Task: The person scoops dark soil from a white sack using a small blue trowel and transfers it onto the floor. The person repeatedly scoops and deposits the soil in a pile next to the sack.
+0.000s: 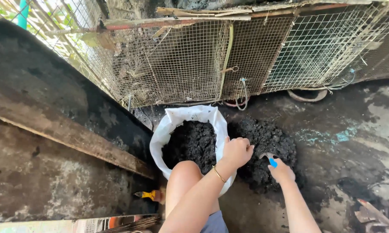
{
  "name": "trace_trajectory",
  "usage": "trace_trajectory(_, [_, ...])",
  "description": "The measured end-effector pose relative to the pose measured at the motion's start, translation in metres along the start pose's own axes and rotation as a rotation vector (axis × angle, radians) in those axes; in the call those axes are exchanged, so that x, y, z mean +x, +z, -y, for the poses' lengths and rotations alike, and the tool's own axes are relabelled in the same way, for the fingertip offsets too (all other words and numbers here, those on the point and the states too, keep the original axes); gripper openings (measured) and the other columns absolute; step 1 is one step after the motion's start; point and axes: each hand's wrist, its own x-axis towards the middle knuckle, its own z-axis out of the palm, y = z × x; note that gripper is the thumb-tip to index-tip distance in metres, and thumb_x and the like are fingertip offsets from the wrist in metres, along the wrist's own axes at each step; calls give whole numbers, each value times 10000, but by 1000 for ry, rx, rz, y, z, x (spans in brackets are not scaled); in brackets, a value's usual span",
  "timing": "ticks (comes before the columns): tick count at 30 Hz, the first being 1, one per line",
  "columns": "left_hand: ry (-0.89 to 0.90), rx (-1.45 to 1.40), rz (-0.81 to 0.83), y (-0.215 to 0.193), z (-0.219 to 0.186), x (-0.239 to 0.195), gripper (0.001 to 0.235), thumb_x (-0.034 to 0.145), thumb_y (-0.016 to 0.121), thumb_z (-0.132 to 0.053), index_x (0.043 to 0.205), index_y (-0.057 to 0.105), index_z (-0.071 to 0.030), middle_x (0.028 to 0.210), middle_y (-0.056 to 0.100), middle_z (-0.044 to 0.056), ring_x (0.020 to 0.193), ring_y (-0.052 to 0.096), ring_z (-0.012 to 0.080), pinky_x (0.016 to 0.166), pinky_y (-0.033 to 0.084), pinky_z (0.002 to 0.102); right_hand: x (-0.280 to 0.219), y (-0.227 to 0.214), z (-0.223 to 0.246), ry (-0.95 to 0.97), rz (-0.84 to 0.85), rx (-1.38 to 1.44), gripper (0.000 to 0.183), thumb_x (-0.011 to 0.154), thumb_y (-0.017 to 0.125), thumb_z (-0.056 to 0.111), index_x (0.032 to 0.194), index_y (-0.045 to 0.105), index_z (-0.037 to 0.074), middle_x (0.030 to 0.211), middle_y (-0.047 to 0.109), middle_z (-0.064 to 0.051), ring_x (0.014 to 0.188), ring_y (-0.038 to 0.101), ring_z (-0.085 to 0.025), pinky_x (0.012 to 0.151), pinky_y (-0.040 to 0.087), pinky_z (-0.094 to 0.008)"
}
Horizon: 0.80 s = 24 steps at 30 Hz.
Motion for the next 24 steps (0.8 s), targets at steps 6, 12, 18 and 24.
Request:
trace_trajectory(6, [19,18,11,9,2,3,249,964,594,-277,849,705,-87,773,678,108,852,724,363,1150,276,680,-1,-64,19,8,0,-226,501,975,529,413,1370,688,149,902,804,-191,626,776,-309,637,581,-431])
trace_trajectory(12, [51,50,6,2,-7,9,328,991,596,-268,749,685,-65,717,690,83,726,681,318,1124,329,679,-35,-49,84,34,317,-508,149,1016,431,239,1102,539,186,875,697,-21,507,612,-177,541,486,-304])
trace_trajectory(18, [-7,53,80,10,-1,18,259,943,588,-301,866,703,-83,836,697,142,926,726,392,1175,269,677,20,-43,42,-24,199,-210,534,883,712,400,1329,692,107,670,802,-111,603,801,-239,544,593,-352])
trace_trajectory(24, [-31,47,44,21,8,21,250,950,597,-292,879,718,-85,831,703,128,921,732,375,1176,265,666,58,-19,-55,204,198,418,639,826,805,270,1352,643,-54,826,754,-315,625,738,-309,525,570,-341])
